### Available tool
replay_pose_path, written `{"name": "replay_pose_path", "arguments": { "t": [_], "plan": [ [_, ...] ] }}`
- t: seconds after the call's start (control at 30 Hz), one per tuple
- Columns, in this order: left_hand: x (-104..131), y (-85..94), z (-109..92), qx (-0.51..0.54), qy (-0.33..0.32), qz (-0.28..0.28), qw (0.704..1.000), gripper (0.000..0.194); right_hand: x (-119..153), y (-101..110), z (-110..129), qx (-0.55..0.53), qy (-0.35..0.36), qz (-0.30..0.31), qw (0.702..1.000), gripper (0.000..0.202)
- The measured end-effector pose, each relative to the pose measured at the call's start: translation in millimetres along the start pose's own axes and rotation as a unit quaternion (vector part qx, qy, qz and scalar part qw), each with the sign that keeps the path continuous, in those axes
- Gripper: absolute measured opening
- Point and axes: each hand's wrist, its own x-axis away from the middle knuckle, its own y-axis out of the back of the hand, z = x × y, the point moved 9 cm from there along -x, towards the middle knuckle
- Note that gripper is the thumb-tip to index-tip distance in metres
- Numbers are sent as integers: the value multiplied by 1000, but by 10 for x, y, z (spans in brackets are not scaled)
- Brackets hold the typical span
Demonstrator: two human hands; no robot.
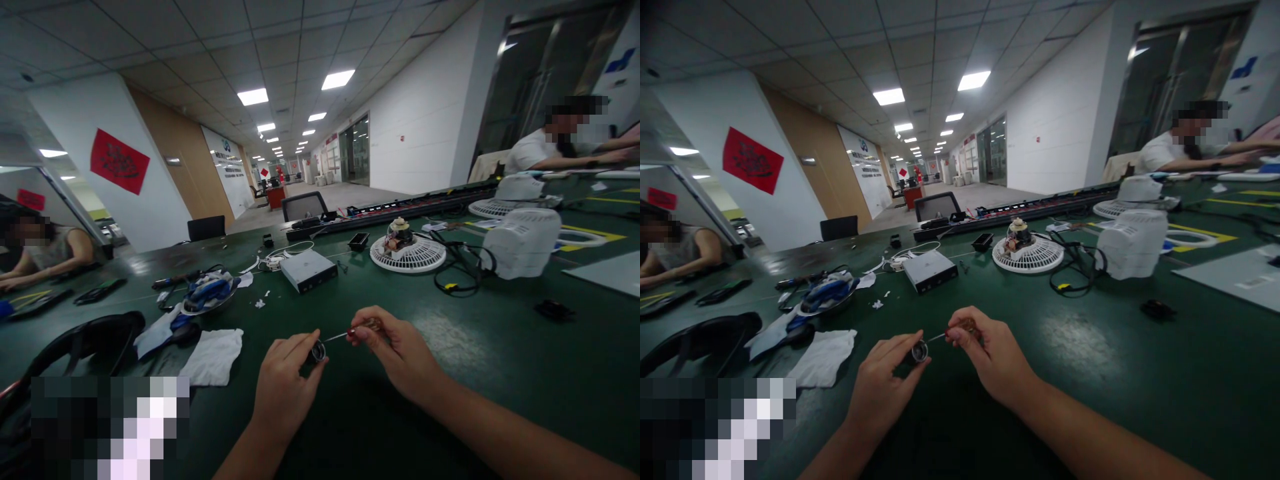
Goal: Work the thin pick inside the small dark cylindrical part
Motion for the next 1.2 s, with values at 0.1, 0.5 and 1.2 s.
{"name": "replay_pose_path", "arguments": {
  "t": [0.1,0.5,1.2],
  "plan": [
    [-1,-11,-3,-2,0,1,1000,45,10,9,58,9,7,0,1000,17],
    [6,-22,-49,13,-12,-1,1000,43,20,-58,95,-2,28,39,999,16],
    [-26,-176,-59,-38,7,101,994,56,17,133,235,147,73,-68,984,24]
  ]
}}
